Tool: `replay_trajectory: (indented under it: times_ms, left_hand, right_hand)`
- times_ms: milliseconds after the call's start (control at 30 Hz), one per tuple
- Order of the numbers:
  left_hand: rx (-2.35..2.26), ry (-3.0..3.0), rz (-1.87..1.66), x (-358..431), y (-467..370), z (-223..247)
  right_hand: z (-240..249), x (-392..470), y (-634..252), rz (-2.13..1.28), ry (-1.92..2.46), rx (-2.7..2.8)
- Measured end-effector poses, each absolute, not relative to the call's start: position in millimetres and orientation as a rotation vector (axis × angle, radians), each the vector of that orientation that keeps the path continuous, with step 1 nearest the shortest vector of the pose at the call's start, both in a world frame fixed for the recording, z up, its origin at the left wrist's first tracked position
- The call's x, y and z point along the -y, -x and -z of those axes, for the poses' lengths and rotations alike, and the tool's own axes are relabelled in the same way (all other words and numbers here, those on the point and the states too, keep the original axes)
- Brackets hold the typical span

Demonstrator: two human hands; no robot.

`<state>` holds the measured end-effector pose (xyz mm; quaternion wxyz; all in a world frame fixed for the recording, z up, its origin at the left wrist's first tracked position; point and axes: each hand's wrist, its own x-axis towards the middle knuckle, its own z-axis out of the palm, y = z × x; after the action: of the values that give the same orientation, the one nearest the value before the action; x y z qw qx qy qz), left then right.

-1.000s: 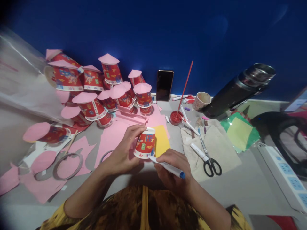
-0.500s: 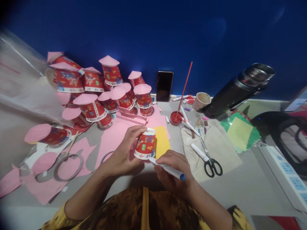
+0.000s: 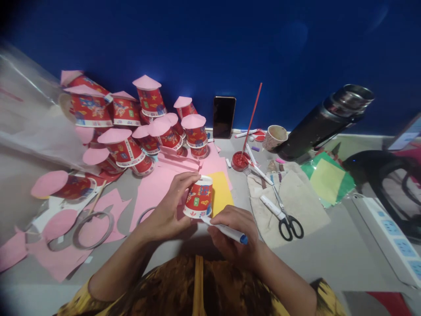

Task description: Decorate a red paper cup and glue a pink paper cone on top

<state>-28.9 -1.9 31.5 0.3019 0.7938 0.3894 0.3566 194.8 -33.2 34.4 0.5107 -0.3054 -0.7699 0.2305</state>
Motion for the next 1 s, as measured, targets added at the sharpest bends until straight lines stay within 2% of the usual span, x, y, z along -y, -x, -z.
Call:
replay_trajectory:
  times_ms: [367, 1000]
  left_hand:
    - [-1.015, -2.085, -0.993, 0.6, 29.8, -29.4]
    - [-1.001, -2.082, -0.970, 1.4, 30.0, -29.7]
  right_hand:
    - [-35.7, 33.7, -199.6, -0.471, 0.760, 1.749]
    - [-29.9, 34.5, -199.3, -0.551, 0.756, 1.817]
